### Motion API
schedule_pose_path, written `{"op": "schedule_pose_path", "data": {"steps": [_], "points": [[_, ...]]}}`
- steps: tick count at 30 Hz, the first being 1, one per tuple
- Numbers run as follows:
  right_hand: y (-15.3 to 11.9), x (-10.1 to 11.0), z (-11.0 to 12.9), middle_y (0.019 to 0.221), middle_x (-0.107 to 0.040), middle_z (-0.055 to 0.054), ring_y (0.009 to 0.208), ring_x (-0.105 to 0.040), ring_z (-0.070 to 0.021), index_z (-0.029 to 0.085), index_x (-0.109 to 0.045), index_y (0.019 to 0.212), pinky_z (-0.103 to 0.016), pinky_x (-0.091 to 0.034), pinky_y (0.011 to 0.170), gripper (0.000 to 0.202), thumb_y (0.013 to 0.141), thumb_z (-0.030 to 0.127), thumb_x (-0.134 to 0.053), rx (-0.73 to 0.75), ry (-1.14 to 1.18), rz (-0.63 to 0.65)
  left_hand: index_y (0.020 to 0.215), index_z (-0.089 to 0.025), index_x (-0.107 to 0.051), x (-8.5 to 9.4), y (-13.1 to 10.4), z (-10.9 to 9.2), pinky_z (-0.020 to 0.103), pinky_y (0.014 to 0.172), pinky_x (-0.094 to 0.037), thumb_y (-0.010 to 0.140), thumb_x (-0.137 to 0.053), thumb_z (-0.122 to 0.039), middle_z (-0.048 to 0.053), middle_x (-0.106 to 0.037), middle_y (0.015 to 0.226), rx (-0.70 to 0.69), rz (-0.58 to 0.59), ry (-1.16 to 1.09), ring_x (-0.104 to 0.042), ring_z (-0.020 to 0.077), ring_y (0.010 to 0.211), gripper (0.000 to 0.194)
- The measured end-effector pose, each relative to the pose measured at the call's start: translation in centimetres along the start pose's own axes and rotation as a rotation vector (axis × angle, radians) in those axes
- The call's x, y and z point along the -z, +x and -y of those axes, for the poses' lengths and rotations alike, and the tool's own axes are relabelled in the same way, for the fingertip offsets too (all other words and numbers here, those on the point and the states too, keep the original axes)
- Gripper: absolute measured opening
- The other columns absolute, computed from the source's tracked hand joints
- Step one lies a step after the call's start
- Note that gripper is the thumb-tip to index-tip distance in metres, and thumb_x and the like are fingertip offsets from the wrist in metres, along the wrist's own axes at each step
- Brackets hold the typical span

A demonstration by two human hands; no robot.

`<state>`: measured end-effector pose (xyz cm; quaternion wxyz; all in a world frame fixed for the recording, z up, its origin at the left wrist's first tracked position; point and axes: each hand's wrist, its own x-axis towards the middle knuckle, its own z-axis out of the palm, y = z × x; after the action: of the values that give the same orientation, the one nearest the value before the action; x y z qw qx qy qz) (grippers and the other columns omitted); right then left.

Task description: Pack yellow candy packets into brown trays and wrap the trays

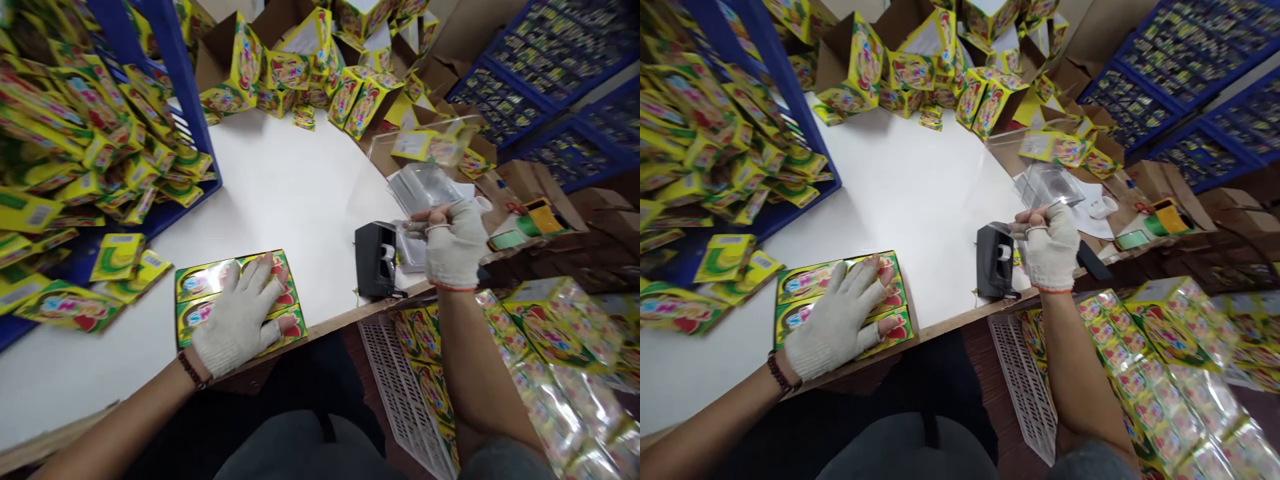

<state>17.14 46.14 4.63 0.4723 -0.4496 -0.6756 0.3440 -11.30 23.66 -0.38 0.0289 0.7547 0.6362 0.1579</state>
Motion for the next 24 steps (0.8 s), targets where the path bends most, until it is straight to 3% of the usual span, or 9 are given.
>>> {"op": "schedule_pose_path", "data": {"steps": [2, 4, 7, 8, 10, 13, 15, 19, 24], "points": [[-2.2, -3.5, 2.3, 0.082, -0.063, 0.0, 0.065, -0.063, -0.0149, 0.027, -0.046, 0.089, -0.031, -0.053, 0.059, 0.023, 0.091, 0.045, -0.06, -0.095, 0.329, 0.047, 0.152, -0.019, -0.035, 1.6, -0.7, 0.4, 0.061, 0.117, -0.032, 0.099, -0.04, -0.047, 0.02, -0.03, 0.161, 0.065, -0.213, -0.119, -0.029, 0.0365, 0.149, 0.06], [-4.9, -7.1, 3.9, 0.074, -0.063, 0.002, 0.06, -0.064, -0.0148, 0.026, -0.047, 0.085, -0.027, -0.052, 0.05, 0.037, 0.082, 0.054, -0.071, -0.33, 0.515, 0.243, 0.157, -0.027, -0.023, 4.2, -1.7, 0.7, 0.058, 0.121, -0.028, 0.101, -0.036, -0.045, 0.01, -0.018, 0.167, 0.139, -0.451, -0.17, -0.022, 0.0338, 0.152, 0.06], [-9.2, -10.9, 4.1, 0.07, -0.063, 0.002, 0.059, -0.066, -0.0146, 0.023, -0.049, 0.079, -0.027, -0.055, 0.051, 0.049, 0.069, 0.059, -0.08, -0.695, 0.6, 0.56, 0.154, -0.038, -0.029, 8.2, -2.7, 0.6, 0.057, 0.125, -0.022, 0.101, -0.039, -0.042, -0.003, -0.023, 0.166, 0.181, -0.623, -0.109, -0.022, 0.0317, 0.153, 0.055], [-10.5, -11.5, 3.8, 0.069, -0.062, 0.002, 0.058, -0.064, -0.0133, 0.022, -0.049, 0.077, -0.026, -0.054, 0.051, 0.05, 0.068, 0.06, -0.081, -0.757, 0.588, 0.607, 0.152, -0.037, -0.033, 9.0, -2.7, 0.4, 0.056, 0.124, -0.025, 0.1, -0.041, -0.039, -0.002, -0.029, 0.164, 0.178, -0.598, -0.089, -0.026, 0.0307, 0.151, 0.052], [-12.4, -12.0, 2.7, 0.065, -0.061, 0.003, 0.051, -0.058, -0.0097, 0.021, -0.05, 0.074, -0.022, -0.048, 0.046, 0.048, 0.07, 0.059, -0.078, -0.788, 0.52, 0.65, 0.147, -0.029, -0.043, 9.2, -2.3, 0.0, 0.055, 0.119, -0.034, 0.1, -0.042, -0.035, 0.006, -0.043, 0.156, 0.15, -0.418, -0.068, -0.037, 0.0294, 0.146, 0.047], [-14.2, -11.7, 1.2, 0.057, -0.057, 0.004, 0.042, -0.049, -0.0069, 0.02, -0.05, 0.07, -0.019, -0.038, 0.039, 0.045, 0.074, 0.058, -0.074, -0.753, 0.43, 0.698, 0.135, -0.02, -0.054, 6.3, -0.2, -0.6, 0.058, 0.112, -0.038, 0.098, -0.044, -0.035, 0.013, -0.054, 0.144, 0.084, -0.034, 0.006, -0.046, 0.0327, 0.137, 0.042], [-14.9, -11.6, 0.6, 0.055, -0.055, 0.004, 0.041, -0.047, -0.0073, 0.021, -0.049, 0.069, -0.02, -0.036, 0.038, 0.044, 0.075, 0.058, -0.072, -0.764, 0.414, 0.722, 0.134, -0.02, -0.056, 3.5, 1.5, -0.9, 0.06, 0.109, -0.036, 0.095, -0.049, -0.039, 0.014, -0.055, 0.143, 0.045, 0.102, 0.082, -0.046, 0.0357, 0.134, 0.043], [-15.7, -12.0, 0.1, 0.053, -0.054, 0.005, 0.041, -0.045, -0.0076, 0.022, -0.046, 0.07, -0.02, -0.035, 0.038, 0.042, 0.077, 0.057, -0.068, -0.769, 0.396, 0.699, 0.133, -0.021, -0.057, 0.0, 3.6, -0.6, 0.059, 0.104, -0.035, 0.093, -0.052, -0.047, 0.016, -0.051, 0.144, 0.045, 0.13, 0.157, -0.045, 0.0362, 0.131, 0.049], [-16.1, -11.2, 1.0, 0.056, -0.054, 0.008, 0.044, -0.05, -0.0092, 0.022, -0.049, 0.089, -0.02, -0.036, 0.04, 0.042, 0.07, 0.048, -0.075, -0.811, 0.409, 0.716, 0.134, -0.024, -0.057, 0.4, 3.5, 0.4, 0.049, 0.092, -0.038, 0.093, -0.05, -0.048, 0.013, -0.054, 0.138, 0.033, 0.14, 0.165, -0.051, 0.0323, 0.116, 0.048]]}}
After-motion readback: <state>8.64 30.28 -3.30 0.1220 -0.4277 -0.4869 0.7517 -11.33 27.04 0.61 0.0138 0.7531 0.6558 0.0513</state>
